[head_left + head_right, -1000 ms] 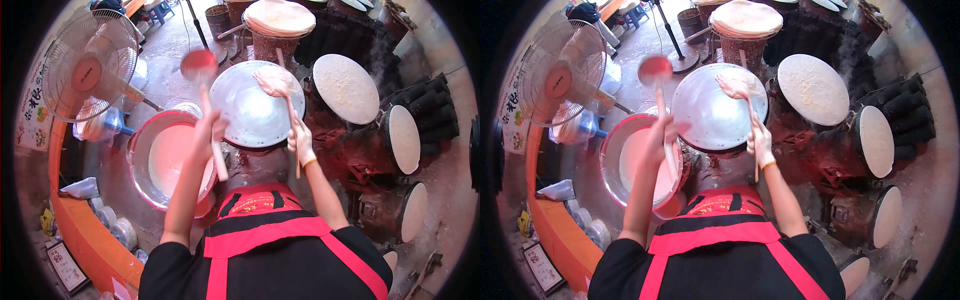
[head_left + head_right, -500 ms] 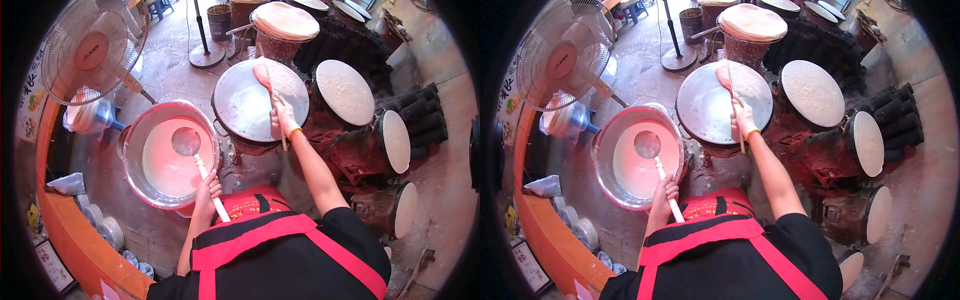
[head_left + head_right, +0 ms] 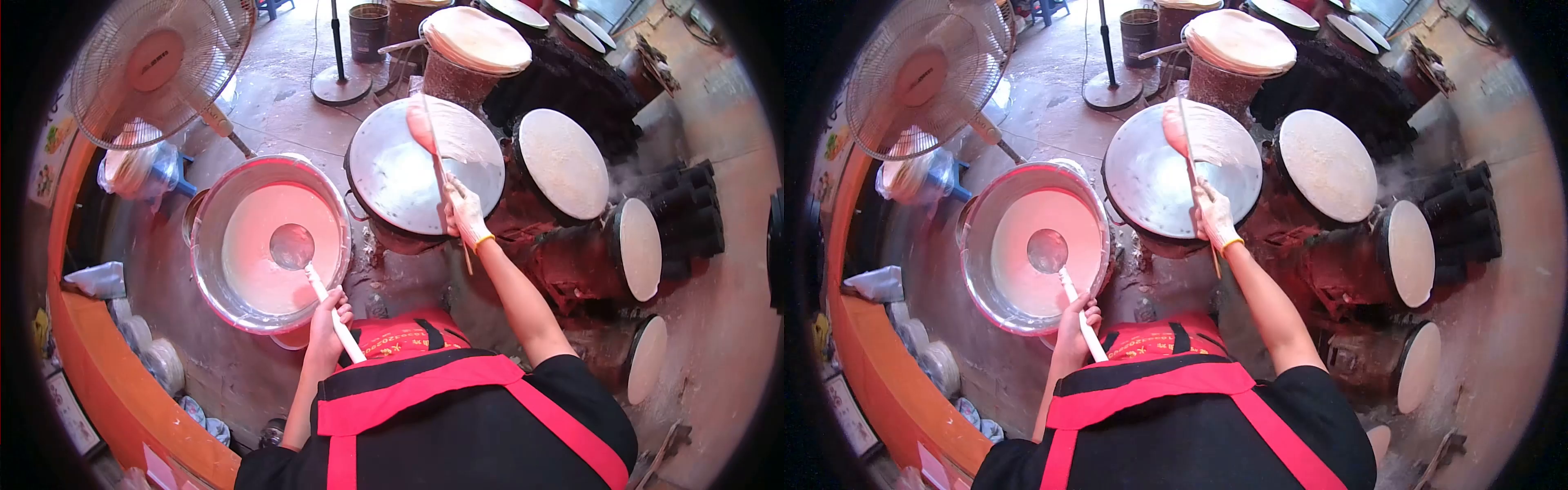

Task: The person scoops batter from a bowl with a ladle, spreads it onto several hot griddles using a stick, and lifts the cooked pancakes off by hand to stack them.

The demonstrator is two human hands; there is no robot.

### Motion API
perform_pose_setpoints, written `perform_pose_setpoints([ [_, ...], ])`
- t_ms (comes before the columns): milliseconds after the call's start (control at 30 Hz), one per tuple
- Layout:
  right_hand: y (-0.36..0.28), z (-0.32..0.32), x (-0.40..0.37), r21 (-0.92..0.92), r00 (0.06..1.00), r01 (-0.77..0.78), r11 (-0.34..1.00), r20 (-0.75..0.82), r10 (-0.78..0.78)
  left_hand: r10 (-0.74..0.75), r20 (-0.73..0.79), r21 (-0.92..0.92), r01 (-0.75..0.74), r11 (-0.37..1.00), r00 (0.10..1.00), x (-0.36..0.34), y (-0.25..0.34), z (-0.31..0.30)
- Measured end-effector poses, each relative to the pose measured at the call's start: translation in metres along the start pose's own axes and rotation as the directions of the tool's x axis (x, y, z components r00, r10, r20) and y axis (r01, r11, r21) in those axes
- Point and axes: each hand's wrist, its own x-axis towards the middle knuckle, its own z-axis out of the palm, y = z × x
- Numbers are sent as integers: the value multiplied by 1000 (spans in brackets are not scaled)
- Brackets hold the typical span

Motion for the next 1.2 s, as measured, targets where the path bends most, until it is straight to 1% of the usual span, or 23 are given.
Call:
perform_pose_setpoints([
  [100,-23,-25,-35,-97,981,-83,992,168,99,-1,11,-57,1,998,1000,4,-15,-2],
  [167,-14,-58,-35,-85,981,-75,994,174,89,8,-3,-60,-8,998,1000,5,-23,-2],
  [200,-8,-68,-28,-77,994,-17,997,109,26,11,-16,-56,-12,998,1000,6,-28,-4],
  [233,-3,-74,-18,-81,998,39,996,-42,-43,13,-29,-50,-15,999,999,6,-33,-5],
  [300,-6,-82,9,-7,984,67,998,-168,-67,75,-127,-9,-77,997,989,-2,-47,7],
  [333,-7,-83,22,-83,992,81,993,-94,-88,107,-176,18,-106,994,978,-6,-53,14],
  [367,-6,-83,37,-146,996,85,986,23,-83,118,-224,42,-111,993,968,-10,-58,22],
  [433,-23,-63,41,-196,985,20,980,171,14,141,-317,87,-119,989,938,-14,-68,35],
  [567,-33,-66,34,-308,930,67,949,364,52,151,-314,56,-141,988,937,-7,-85,35],
  [600,-43,-74,20,-340,917,-25,940,366,157,156,-268,69,-143,987,951,-5,-89,31],
  [633,-50,-88,14,-358,894,-27,933,409,183,171,-277,78,-155,985,945,-4,-94,32],
  [700,-60,-124,14,-389,839,-29,921,492,234,208,-236,124,-183,975,949,-10,-98,40],
  [733,-65,-138,21,-390,854,-52,919,459,243,204,-201,133,-179,975,958,-12,-100,42],
  [767,-68,-149,30,-390,869,-74,918,426,251,211,-208,129,-187,974,955,-13,-102,44],
  [800,-67,-150,42,-389,923,33,921,364,121,217,-214,126,-194,973,952,-14,-103,46],
  [833,-66,-145,53,-340,954,110,934,299,-4,220,-221,123,-196,973,950,-15,-105,48],
  [900,-63,-132,80,-280,975,91,956,223,-27,227,-246,109,-206,972,942,-18,-110,54],
  [967,-62,-116,91,-397,895,194,897,445,4,234,-278,92,-217,972,931,-24,-118,63],
  [1000,-59,-110,87,-382,863,122,916,497,92,232,-296,82,-218,973,927,-28,-124,67],
  [1033,-60,-109,82,-384,837,34,923,515,183,230,-314,74,-218,973,921,-32,-131,71],
  [1100,-66,-122,75,-469,792,118,875,576,202,228,-344,57,-223,973,911,-38,-143,74],
  [1167,-93,-149,63,-512,729,32,859,599,330,219,-380,19,-229,973,899,-43,-159,70],
  [1200,-96,-162,78,-517,700,39,855,625,346,223,-382,35,-227,973,897,-46,-167,64],
])
